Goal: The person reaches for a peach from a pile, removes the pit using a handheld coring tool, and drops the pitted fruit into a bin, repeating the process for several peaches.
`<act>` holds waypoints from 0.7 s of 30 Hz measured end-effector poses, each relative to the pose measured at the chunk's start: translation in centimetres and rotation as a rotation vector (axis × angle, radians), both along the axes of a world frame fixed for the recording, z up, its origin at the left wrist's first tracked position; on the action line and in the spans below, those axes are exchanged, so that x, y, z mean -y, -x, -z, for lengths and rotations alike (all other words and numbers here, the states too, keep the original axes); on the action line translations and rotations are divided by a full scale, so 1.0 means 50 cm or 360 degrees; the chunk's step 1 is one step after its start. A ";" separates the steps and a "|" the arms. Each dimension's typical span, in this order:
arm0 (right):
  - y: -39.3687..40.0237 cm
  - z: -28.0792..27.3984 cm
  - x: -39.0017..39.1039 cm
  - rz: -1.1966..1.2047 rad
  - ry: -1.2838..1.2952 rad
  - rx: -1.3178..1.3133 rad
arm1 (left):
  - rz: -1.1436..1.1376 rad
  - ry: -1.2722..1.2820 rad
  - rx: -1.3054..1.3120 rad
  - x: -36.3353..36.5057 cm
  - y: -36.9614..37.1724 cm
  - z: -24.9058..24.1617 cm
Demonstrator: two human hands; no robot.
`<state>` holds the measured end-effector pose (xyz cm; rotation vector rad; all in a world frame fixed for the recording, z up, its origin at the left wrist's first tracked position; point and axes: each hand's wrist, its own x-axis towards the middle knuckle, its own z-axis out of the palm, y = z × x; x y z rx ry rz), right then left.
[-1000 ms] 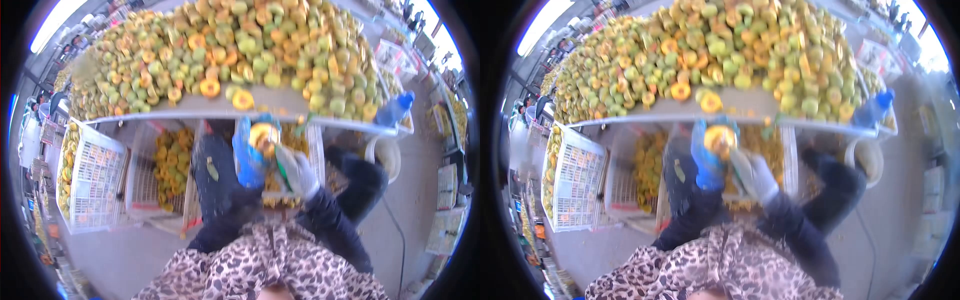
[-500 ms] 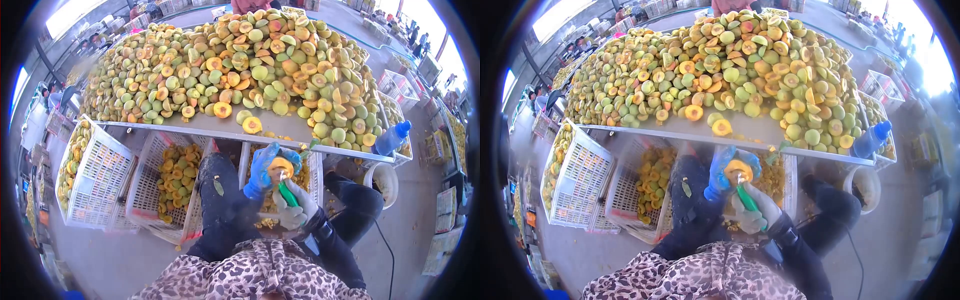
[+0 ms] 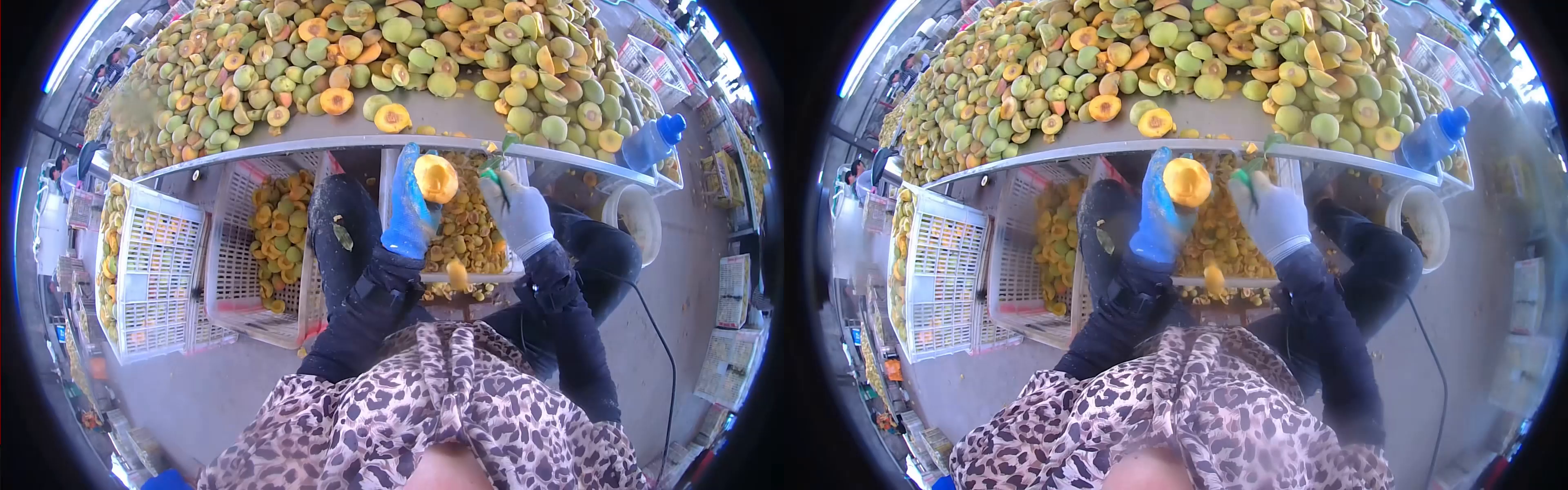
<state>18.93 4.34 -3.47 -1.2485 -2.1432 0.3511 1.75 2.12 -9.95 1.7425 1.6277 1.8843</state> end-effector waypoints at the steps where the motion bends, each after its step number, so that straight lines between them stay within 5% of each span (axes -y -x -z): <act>1: 0.008 -0.020 0.007 -0.0082 0.0013 0.0042 | 0.0240 0.0176 0.0304 -0.001 0.004 0.002; 3: 0.023 -0.044 0.018 -0.0070 -0.0038 0.0215 | 0.0479 0.0371 0.0615 0.007 -0.003 0.002; 5: 0.032 -0.054 0.023 -0.0065 -0.0106 0.0378 | 0.1365 -0.0078 0.2080 0.011 -0.021 -0.034; 6: 0.035 -0.056 0.025 -0.0020 -0.0151 0.0463 | 0.1197 0.0338 0.2344 0.018 -0.009 -0.061; 7: 0.037 -0.057 0.026 0.0022 -0.0198 0.0549 | 0.1191 0.0335 0.2346 0.024 -0.013 -0.052; 9: 0.042 -0.025 0.032 0.0166 -0.0184 0.0714 | 0.0496 0.0292 0.1040 0.036 -0.019 -0.031; 10: 0.044 -0.003 0.031 0.0321 -0.0168 0.0882 | 0.0555 0.0330 0.1699 0.044 -0.018 -0.067; 13: -0.035 0.062 -0.035 0.0540 0.0181 0.0950 | 0.0090 0.0650 0.1069 0.101 0.029 -0.203; 17: -0.052 0.094 -0.017 0.0306 0.0346 0.0877 | -0.1166 0.0452 -0.1068 0.059 0.231 -0.176; 20: 0.003 0.072 0.006 0.0104 0.0478 0.0573 | -0.0841 0.0281 -0.1099 -0.100 0.266 -0.081; 21: 0.017 0.068 0.008 0.0049 0.0522 0.0500 | -0.0636 0.0576 -0.0927 -0.143 0.242 -0.071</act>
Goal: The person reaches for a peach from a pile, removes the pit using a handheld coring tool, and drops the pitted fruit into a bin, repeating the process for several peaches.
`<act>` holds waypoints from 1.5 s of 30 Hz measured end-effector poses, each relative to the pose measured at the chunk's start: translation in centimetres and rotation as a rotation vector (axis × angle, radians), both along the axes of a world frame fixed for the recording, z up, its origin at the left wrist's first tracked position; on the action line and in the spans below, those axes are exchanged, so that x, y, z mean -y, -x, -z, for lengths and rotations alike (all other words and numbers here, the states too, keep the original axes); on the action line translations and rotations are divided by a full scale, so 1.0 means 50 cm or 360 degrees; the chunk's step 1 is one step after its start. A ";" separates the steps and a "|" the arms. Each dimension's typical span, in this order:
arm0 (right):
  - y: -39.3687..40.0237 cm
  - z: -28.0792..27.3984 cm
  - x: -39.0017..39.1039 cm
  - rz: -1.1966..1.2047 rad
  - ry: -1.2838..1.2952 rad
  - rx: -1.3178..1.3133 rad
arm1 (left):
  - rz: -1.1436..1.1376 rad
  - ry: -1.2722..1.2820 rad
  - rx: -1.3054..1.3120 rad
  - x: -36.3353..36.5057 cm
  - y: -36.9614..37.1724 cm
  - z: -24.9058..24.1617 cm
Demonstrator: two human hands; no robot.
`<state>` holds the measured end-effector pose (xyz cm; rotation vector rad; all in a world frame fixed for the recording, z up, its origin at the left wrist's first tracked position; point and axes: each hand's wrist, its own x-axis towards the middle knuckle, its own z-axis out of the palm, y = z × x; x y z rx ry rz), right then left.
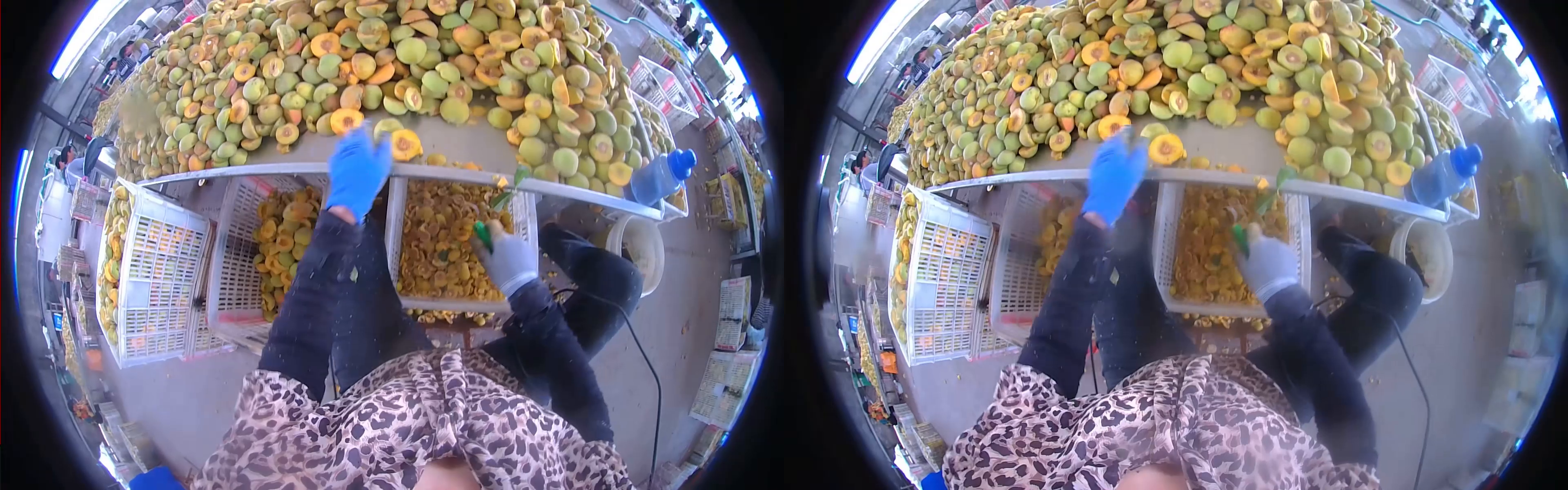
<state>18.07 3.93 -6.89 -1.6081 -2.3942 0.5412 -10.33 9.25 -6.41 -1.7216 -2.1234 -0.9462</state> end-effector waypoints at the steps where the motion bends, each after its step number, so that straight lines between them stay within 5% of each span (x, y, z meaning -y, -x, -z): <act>1: 0.007 -0.003 0.004 0.0006 -0.0017 -0.0001 | 0.0091 0.0282 0.0255 -0.034 -0.020 0.009; 5: 0.000 -0.021 0.006 -0.0058 0.0008 -0.0221 | 0.0226 0.0578 0.0105 -0.129 -0.052 0.032; 8: -0.004 -0.017 0.005 -0.0053 0.0012 -0.0287 | 0.0353 0.0621 0.0591 -0.132 -0.072 0.019; 9: 0.006 -0.032 -0.005 0.0044 0.0242 -0.0769 | 0.0503 0.0530 0.1300 -0.115 -0.084 0.016; 10: 0.019 -0.054 -0.018 0.0154 0.0463 -0.1255 | 0.0499 0.0552 0.1295 -0.105 -0.097 0.004; 12: 0.043 -0.133 -0.028 0.0234 0.0660 -0.1307 | 0.0970 0.0049 0.2447 -0.070 -0.132 -0.020; 13: 0.055 -0.154 -0.030 0.0282 0.0836 -0.1344 | 0.0947 0.0070 0.2458 -0.037 -0.161 -0.042; 15: 0.078 -0.137 -0.036 0.0169 0.0624 -0.1377 | 0.0927 -0.0276 0.3588 0.028 -0.217 -0.098; 20: 0.086 -0.151 0.016 0.0110 0.0465 -0.1427 | 0.0895 -0.0246 0.3830 0.110 -0.238 -0.130; 26: 0.066 -0.144 0.041 -0.0197 0.0015 -0.0916 | 0.1201 -0.0483 0.3463 0.139 -0.251 -0.137; 27: 0.062 -0.143 0.042 -0.0205 0.0021 -0.0913 | 0.1069 -0.0406 0.3131 0.147 -0.250 -0.138; 30: 0.047 -0.157 0.048 -0.0383 0.0172 -0.1045 | 0.0815 -0.0378 0.2624 0.139 -0.244 -0.103; 32: 0.037 -0.200 0.051 -0.0204 0.1083 -0.1034 | 0.1078 -0.0202 0.2616 0.142 -0.234 -0.118; 33: 0.029 -0.204 0.050 -0.0201 0.1082 -0.1032 | 0.1080 -0.0202 0.2620 0.135 -0.225 -0.101; 35: 0.015 -0.208 0.048 -0.0193 0.1452 -0.1041 | 0.0966 -0.0041 0.1842 0.120 -0.209 -0.061; 36: 0.016 -0.215 0.055 -0.0187 0.1457 -0.1046 | 0.0966 -0.0032 0.1843 0.124 -0.214 -0.051; 42: 0.006 -0.201 0.059 -0.0090 0.2345 -0.1631 | 0.0977 -0.0500 0.2702 0.127 -0.276 -0.088; 44: -0.006 -0.188 0.062 -0.0204 0.2351 -0.1729 | 0.1356 -0.0163 0.3799 0.124 -0.267 -0.090; 45: -0.008 -0.182 0.065 -0.0196 0.2363 -0.1729 | 0.1214 -0.0038 0.4053 0.118 -0.255 -0.077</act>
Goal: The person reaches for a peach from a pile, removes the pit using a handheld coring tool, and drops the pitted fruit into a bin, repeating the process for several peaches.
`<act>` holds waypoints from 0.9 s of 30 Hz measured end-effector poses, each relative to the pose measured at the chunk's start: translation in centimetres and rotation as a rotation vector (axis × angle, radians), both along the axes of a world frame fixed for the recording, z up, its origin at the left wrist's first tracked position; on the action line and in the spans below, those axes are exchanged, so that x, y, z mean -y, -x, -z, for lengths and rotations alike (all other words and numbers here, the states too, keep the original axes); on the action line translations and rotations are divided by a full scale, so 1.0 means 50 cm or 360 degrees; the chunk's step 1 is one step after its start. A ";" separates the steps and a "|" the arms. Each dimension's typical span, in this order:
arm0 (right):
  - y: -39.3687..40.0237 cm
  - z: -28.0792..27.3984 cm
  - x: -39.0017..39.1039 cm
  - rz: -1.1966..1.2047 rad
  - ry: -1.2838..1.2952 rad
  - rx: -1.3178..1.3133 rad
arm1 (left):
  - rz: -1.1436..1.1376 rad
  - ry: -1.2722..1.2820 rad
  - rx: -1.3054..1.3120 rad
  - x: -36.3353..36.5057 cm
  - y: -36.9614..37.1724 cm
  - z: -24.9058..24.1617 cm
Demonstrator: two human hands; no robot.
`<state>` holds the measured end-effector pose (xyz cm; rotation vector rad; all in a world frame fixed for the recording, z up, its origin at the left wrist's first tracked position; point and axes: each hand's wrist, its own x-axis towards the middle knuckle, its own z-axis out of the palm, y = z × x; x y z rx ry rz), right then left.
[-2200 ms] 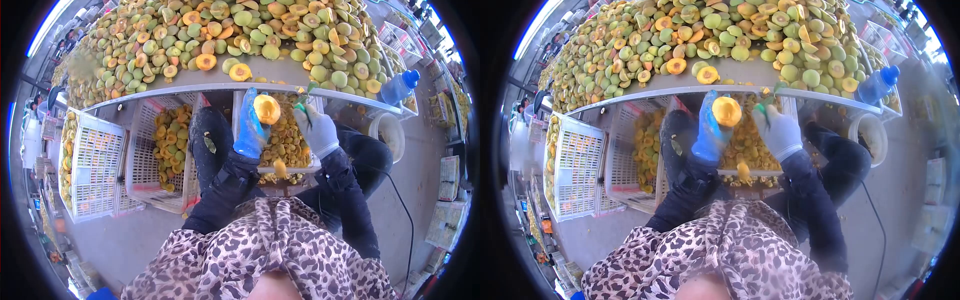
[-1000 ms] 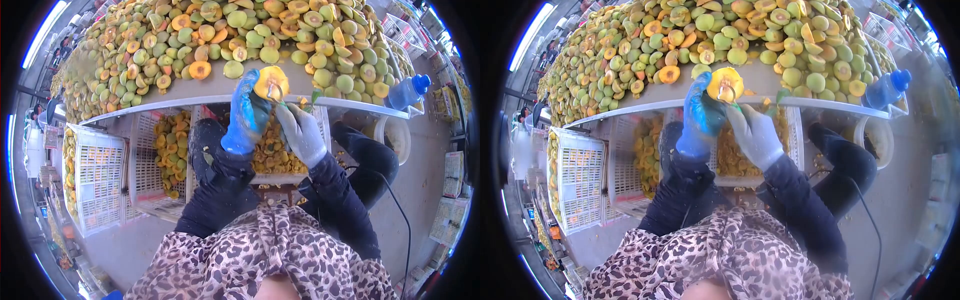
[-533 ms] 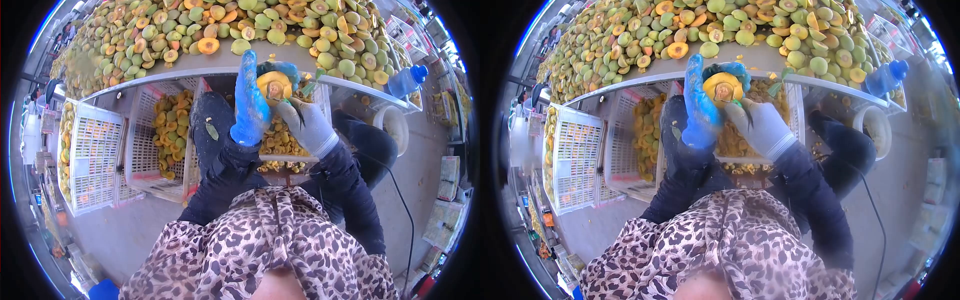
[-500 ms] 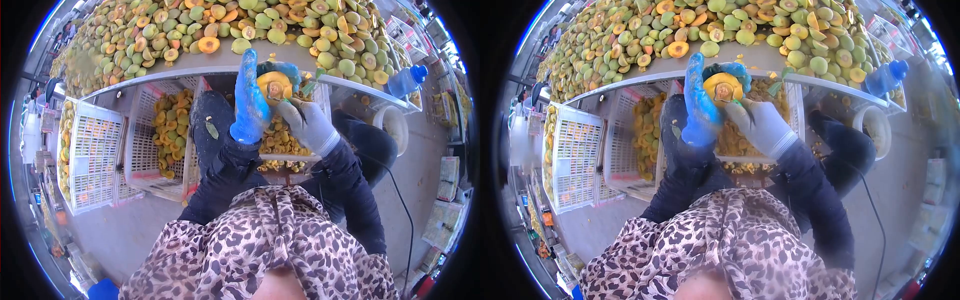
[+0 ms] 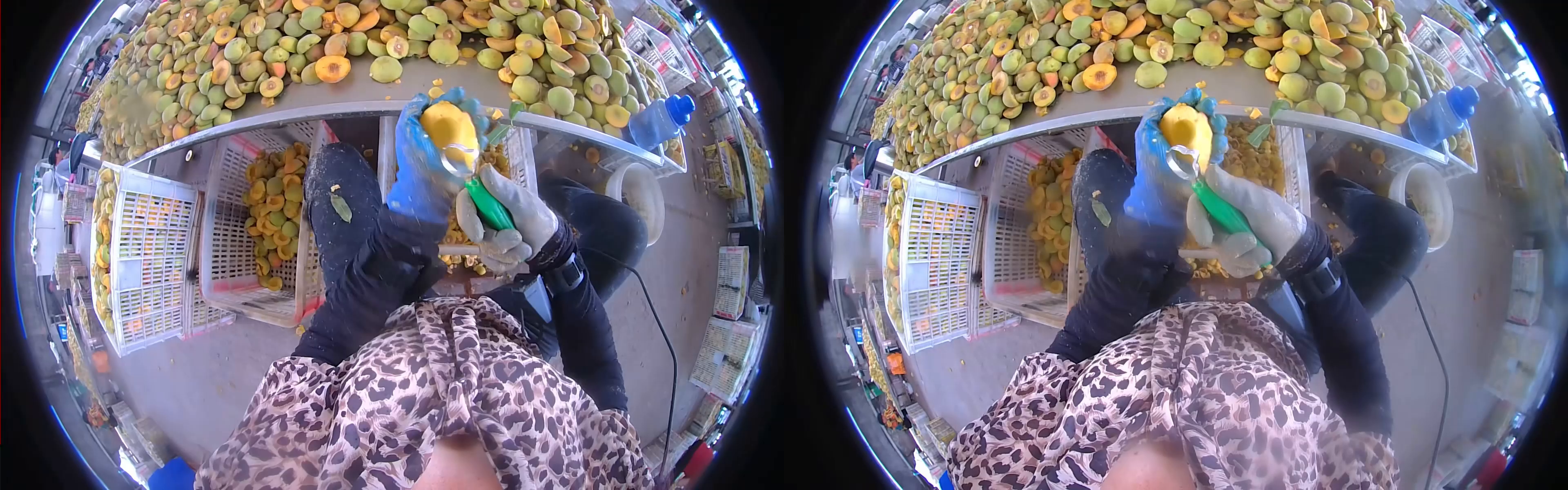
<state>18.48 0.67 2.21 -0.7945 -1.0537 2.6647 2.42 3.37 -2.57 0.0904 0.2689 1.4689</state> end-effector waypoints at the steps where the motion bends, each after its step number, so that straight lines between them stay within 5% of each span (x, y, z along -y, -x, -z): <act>1: -0.002 0.004 0.003 0.0112 0.0000 -0.0047 | -0.0006 0.0013 0.0002 0.006 0.009 0.011; 3: -0.004 0.019 -0.023 0.0227 -0.0032 -0.0099 | -0.0149 0.0271 -0.0057 -0.005 0.022 0.022; 5: 0.003 0.067 -0.062 0.0910 -0.1257 0.0945 | -0.0190 0.0283 -0.0145 0.001 0.027 0.041; 6: 0.008 0.080 -0.066 0.0908 -0.1244 0.0944 | -0.0228 0.0287 -0.0232 0.004 0.030 0.049; 8: 0.016 0.087 -0.071 0.0949 -0.2857 0.1269 | -0.0263 0.0285 -0.0310 0.006 0.024 0.044; 11: 0.034 0.072 -0.061 0.0674 -0.3185 0.1576 | -0.0326 0.0315 -0.0246 0.020 0.004 0.029; 14: 0.050 0.068 -0.043 0.0585 -0.3141 0.1776 | -0.0505 0.0067 -0.0942 0.024 0.007 0.048; 17: 0.064 0.098 -0.044 0.0467 -0.3056 0.1981 | -0.0734 0.0189 -0.0893 0.063 -0.012 0.037; 18: 0.060 0.115 -0.058 0.0298 -0.2823 0.2244 | -0.0979 0.0132 -0.1212 0.080 -0.018 0.044; 21: -0.010 0.163 -0.106 -0.0077 -0.2448 0.2554 | -0.0882 0.0129 -0.1369 0.135 0.056 -0.026; 23: -0.060 0.185 -0.106 -0.0066 -0.2333 0.2451 | -0.0812 0.0628 -0.2014 0.154 0.165 -0.052; 25: -0.061 0.196 -0.092 -0.0061 -0.2283 0.2436 | -0.1182 0.0672 -0.4217 0.120 0.324 0.027; 27: -0.044 0.221 -0.084 -0.0091 -0.2316 0.2203 | -0.1252 0.0436 -0.3733 0.026 0.394 0.043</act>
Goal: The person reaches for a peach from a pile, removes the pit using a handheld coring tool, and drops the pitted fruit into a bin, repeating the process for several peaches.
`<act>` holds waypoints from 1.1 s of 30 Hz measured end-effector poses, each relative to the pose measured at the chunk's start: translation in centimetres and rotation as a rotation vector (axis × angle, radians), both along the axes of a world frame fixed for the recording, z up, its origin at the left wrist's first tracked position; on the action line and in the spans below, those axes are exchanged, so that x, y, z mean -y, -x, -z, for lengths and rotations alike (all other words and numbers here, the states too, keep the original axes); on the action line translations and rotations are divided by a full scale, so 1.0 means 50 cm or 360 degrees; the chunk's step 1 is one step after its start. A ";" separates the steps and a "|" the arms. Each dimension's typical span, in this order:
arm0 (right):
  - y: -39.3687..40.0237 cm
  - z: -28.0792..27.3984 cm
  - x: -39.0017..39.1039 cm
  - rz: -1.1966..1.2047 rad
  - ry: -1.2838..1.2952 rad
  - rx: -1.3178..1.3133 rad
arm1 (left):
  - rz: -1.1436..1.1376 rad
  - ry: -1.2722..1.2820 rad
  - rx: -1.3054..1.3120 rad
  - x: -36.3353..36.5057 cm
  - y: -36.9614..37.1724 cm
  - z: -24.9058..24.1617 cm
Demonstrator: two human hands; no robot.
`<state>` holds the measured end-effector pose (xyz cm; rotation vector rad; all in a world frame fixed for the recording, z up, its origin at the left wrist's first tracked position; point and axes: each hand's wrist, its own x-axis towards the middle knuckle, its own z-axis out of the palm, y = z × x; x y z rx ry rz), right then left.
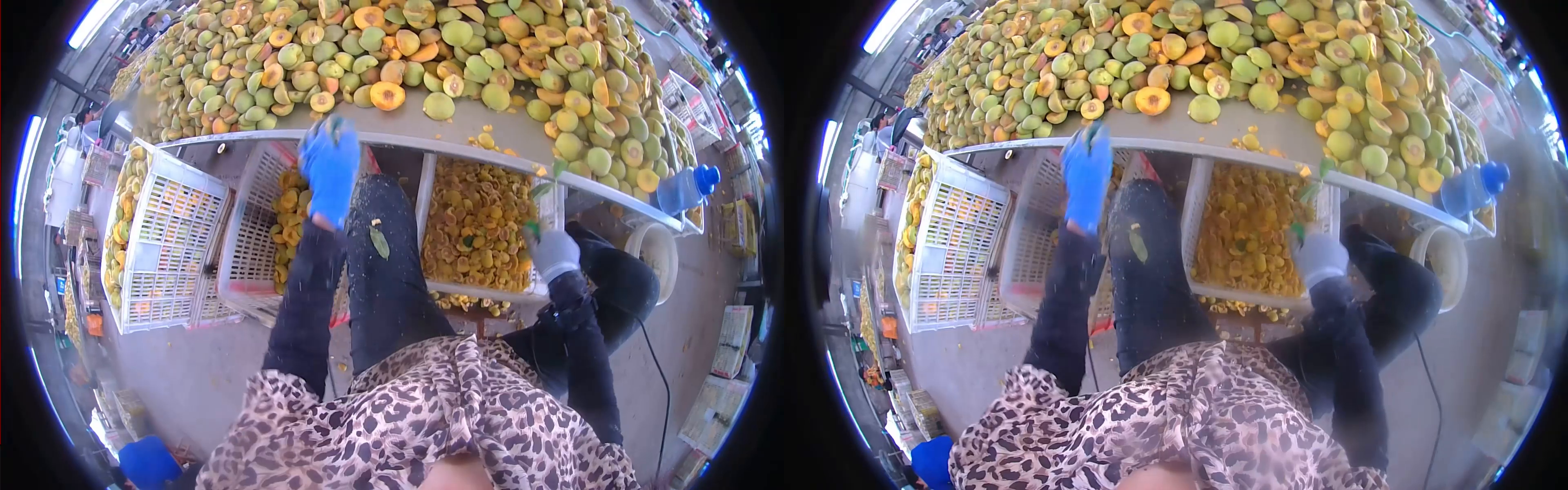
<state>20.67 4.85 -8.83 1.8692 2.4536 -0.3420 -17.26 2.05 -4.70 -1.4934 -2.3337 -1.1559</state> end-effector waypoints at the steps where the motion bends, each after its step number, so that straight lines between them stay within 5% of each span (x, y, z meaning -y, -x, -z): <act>1: 0.019 -0.003 0.008 -0.0035 0.0030 -0.0075 | 0.0027 -0.0095 0.0088 -0.062 0.011 0.017; 3: 0.058 -0.011 0.024 -0.0113 0.0086 -0.0230 | 0.0075 -0.0213 0.0175 -0.163 0.017 0.060; 6: 0.074 -0.003 0.042 -0.0251 0.0103 -0.0432 | -0.0020 0.0312 0.0336 -0.267 0.017 0.080; 8: 0.072 -0.001 0.050 -0.0243 0.0148 -0.0432 | -0.0086 0.0618 -0.0110 -0.286 0.006 0.079; 12: 0.073 0.006 0.049 -0.0364 0.0279 -0.0396 | 0.0147 0.0550 -0.0196 -0.300 -0.025 0.065; 13: 0.078 0.003 0.047 -0.0367 0.0291 -0.0399 | 0.0169 0.0150 -0.0261 -0.298 -0.041 0.077; 14: 0.088 -0.006 0.042 -0.0400 0.0275 -0.0455 | 0.0161 0.0157 -0.0264 -0.294 -0.047 0.083; 16: 0.109 -0.033 0.028 -0.0434 0.0261 -0.0514 | 0.0383 0.0194 0.1692 -0.274 -0.060 0.072; 18: 0.130 -0.073 0.017 -0.0389 0.0236 -0.0936 | 0.0208 0.0089 0.2077 -0.262 -0.074 0.053; 20: 0.153 -0.121 0.008 -0.0355 0.0169 -0.1451 | 0.0757 -0.0720 0.2895 -0.211 -0.094 0.013; 23: 0.185 -0.187 0.000 -0.0350 -0.0026 -0.1491 | 0.0786 -0.0889 0.3325 -0.122 -0.234 -0.113; 26: 0.193 -0.211 0.006 -0.0350 -0.0174 -0.1400 | 0.1110 -0.0810 0.3104 -0.077 -0.275 -0.091; 28: 0.184 -0.211 0.019 -0.0340 -0.0090 -0.1416 | 0.1020 -0.0791 0.2904 -0.058 -0.309 -0.076; 30: 0.175 -0.209 0.031 -0.0402 -0.0115 -0.1359 | 0.0702 -0.0961 0.1955 -0.049 -0.340 -0.061; 31: 0.170 -0.212 0.040 -0.0367 -0.0109 -0.1261 | 0.0713 -0.0909 0.2696 -0.043 -0.331 -0.084; 33: 0.162 -0.214 0.056 -0.0359 -0.0109 -0.1209 | 0.0847 -0.0850 0.2646 -0.025 -0.324 -0.080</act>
